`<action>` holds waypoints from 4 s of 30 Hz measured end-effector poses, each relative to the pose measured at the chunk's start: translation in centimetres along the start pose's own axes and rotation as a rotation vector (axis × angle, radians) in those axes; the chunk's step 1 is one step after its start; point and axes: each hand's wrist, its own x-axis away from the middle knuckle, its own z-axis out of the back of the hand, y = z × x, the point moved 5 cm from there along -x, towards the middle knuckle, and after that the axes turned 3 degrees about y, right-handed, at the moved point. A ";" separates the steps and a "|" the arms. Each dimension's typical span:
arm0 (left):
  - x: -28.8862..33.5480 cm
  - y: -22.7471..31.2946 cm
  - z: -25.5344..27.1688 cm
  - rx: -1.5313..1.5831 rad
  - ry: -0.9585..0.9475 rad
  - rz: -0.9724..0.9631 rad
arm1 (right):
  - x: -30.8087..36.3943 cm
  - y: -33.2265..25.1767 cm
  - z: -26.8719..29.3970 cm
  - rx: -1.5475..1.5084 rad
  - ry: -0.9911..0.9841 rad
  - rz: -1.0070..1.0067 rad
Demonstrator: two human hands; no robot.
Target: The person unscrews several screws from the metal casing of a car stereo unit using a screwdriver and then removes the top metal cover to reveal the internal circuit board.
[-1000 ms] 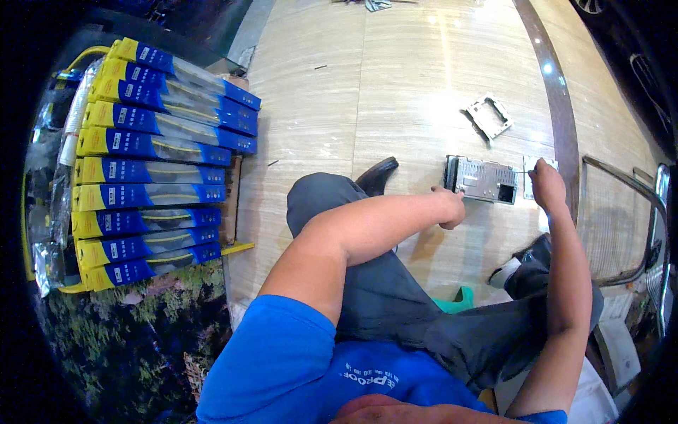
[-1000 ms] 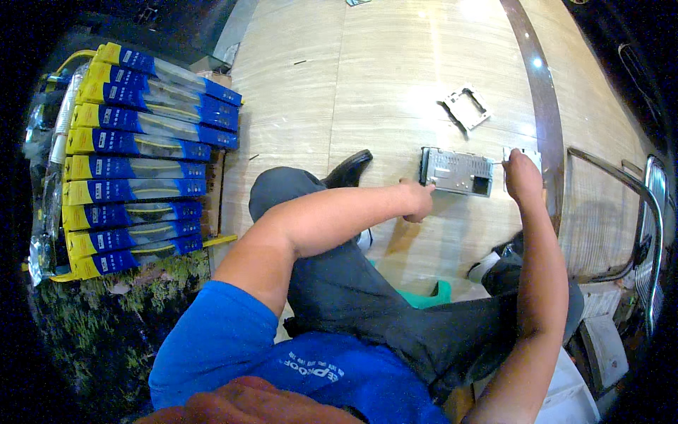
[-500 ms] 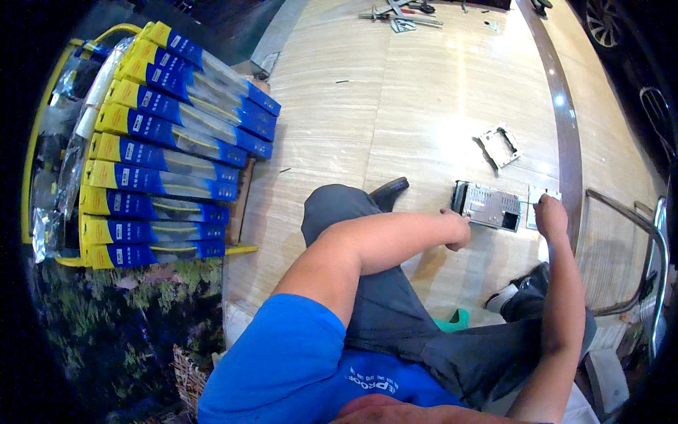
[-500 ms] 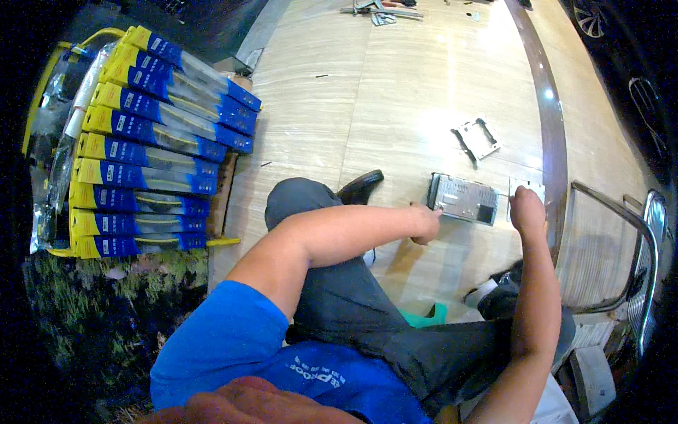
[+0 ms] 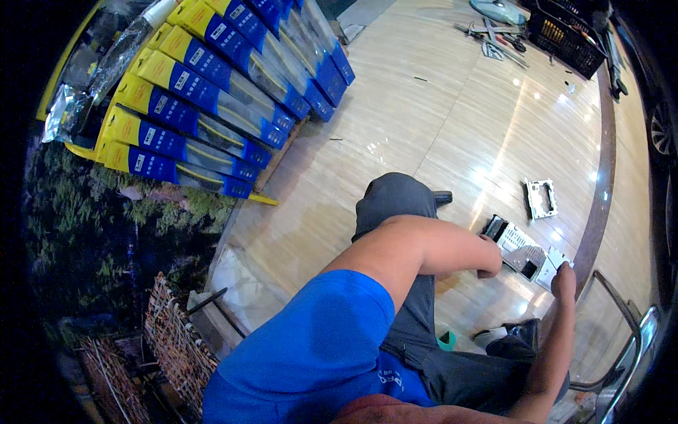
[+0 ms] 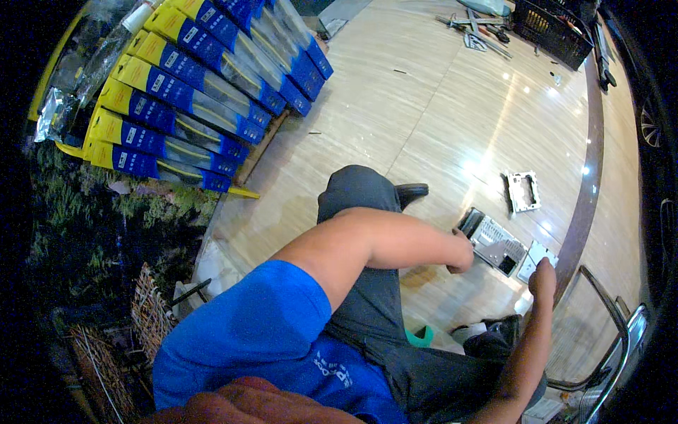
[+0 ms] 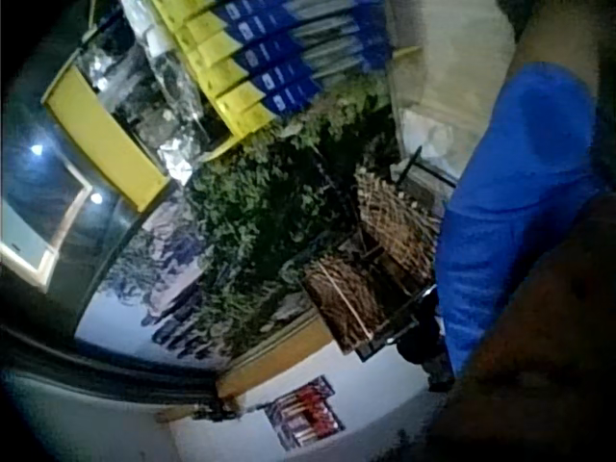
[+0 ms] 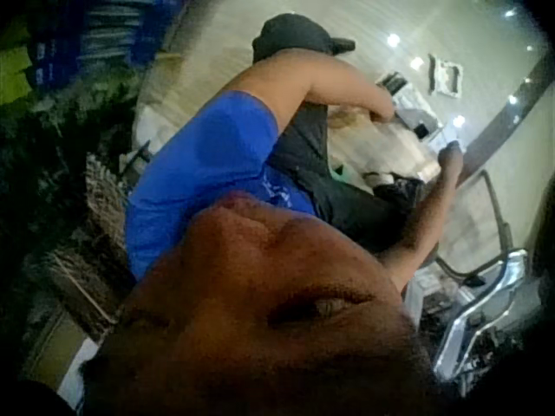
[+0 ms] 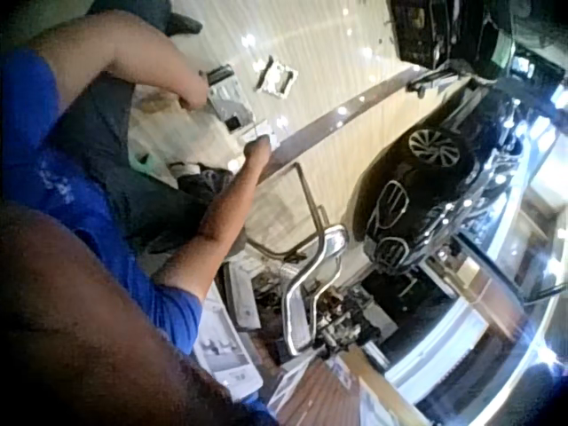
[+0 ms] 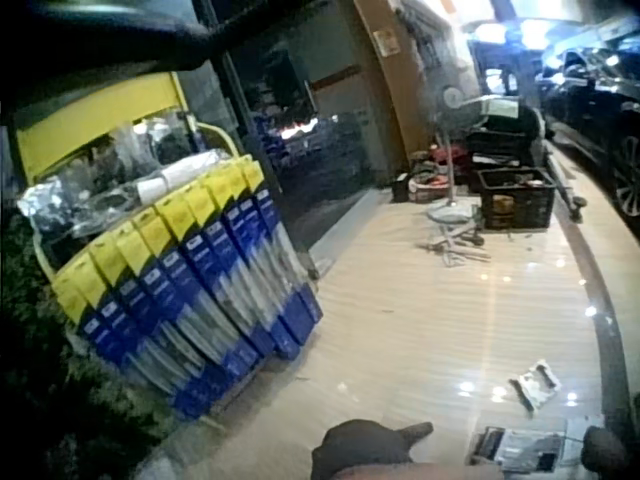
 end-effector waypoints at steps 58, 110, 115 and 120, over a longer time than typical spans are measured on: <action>11.6 6.5 0.4 -0.160 0.265 -0.347 | 0.4 -16.1 -4.9 0.151 -0.395 0.278; 15.2 0.0 12.4 0.611 0.881 -0.434 | 11.8 -10.3 15.9 -0.356 0.118 0.330; 14.7 -0.1 12.6 0.601 0.806 -0.405 | 11.2 -11.2 14.6 -0.427 0.137 0.377; 15.4 0.3 12.8 0.485 0.849 -0.403 | 10.5 -11.1 13.6 -0.426 0.063 0.353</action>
